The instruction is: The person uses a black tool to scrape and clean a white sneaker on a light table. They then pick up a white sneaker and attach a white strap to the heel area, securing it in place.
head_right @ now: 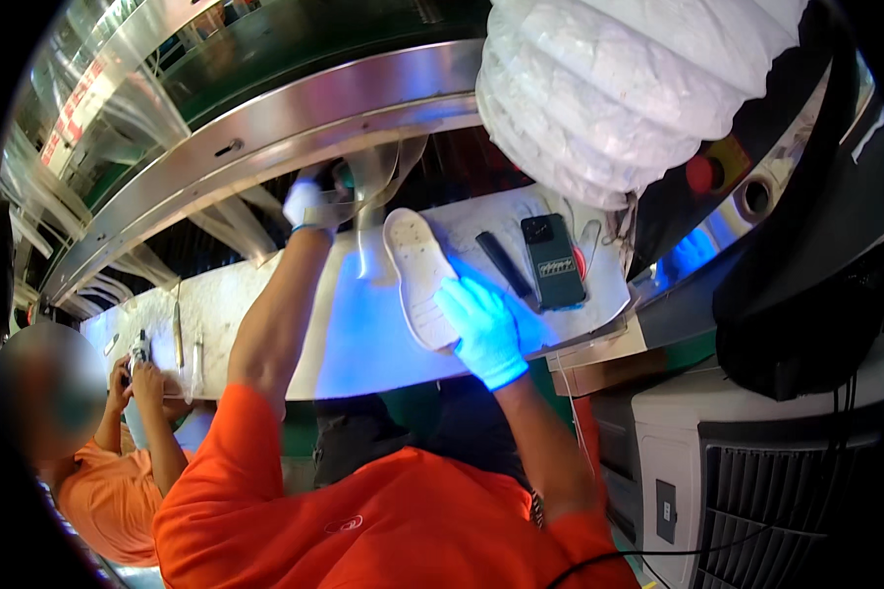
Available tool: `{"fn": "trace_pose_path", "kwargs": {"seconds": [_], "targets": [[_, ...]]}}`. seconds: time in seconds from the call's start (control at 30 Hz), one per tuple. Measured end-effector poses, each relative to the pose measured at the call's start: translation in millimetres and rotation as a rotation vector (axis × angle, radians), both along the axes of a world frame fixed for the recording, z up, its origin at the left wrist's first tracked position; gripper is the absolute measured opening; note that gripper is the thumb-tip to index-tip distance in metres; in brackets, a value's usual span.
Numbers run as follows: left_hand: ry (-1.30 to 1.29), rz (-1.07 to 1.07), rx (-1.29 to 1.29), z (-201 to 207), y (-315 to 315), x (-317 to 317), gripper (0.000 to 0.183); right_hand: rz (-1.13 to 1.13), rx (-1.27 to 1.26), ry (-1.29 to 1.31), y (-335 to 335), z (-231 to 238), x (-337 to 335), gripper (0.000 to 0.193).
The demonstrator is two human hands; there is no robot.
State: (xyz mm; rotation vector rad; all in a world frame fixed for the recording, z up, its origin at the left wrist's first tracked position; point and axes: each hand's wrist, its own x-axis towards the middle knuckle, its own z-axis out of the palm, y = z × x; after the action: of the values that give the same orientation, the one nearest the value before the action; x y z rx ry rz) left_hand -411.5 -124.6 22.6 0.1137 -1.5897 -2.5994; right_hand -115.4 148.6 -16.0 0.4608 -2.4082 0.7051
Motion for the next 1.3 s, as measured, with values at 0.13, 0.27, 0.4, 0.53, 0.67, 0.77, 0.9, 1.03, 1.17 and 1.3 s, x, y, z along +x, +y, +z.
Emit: {"fn": "trace_pose_path", "kwargs": {"seconds": [0.13, 0.27, 0.4, 0.53, 0.67, 0.77, 0.9, 1.03, 1.17, 1.3], "targets": [[-0.077, -0.026, 0.336, -12.8, -105.8, 91.4, 0.038, -0.007, 0.008, 0.004, -1.9, -4.2, -2.4, 0.045], [-0.265, -0.128, 0.363, 23.6, -141.9, 254.8, 0.052, -0.027, 0.017, 0.006, 0.9, -4.9, 2.0, 0.044], [0.252, -0.357, -0.808, 35.7, -169.5, 335.5, 0.067, -0.025, 0.026, 0.005, -4.0, -2.0, 0.6, 0.047], [0.031, -0.339, -0.773, 23.6, -182.3, 348.6, 0.075, -0.020, 0.059, 0.006, -4.4, 2.1, -0.5, 0.045], [-0.432, -0.064, 0.425, 30.6, -173.5, 378.8, 0.061, -0.025, 0.053, -0.018, -3.5, 3.6, -0.1, 0.041], [-0.181, 0.473, -0.090, 31.7, -128.7, 428.8, 0.061, -0.026, 0.031, -0.034, -8.0, 5.6, 0.4, 0.044], [0.769, 0.059, -1.238, 76.0, -98.3, 428.1, 0.053, -0.060, 0.051, -0.077, -9.7, 4.2, 2.1, 0.046], [0.705, -0.205, -1.449, 64.6, -36.7, 370.6, 0.080, -0.036, 0.078, -0.062, -4.5, 3.2, -2.1, 0.043], [0.379, -0.255, -1.895, 38.6, -12.5, 322.4, 0.103, -0.043, 0.074, -0.086, -9.8, 10.8, -1.2, 0.044], [0.683, -0.368, -1.861, 37.3, -40.5, 335.1, 0.103, -0.058, 0.050, -0.084, -8.6, 8.1, -1.5, 0.048]]}}
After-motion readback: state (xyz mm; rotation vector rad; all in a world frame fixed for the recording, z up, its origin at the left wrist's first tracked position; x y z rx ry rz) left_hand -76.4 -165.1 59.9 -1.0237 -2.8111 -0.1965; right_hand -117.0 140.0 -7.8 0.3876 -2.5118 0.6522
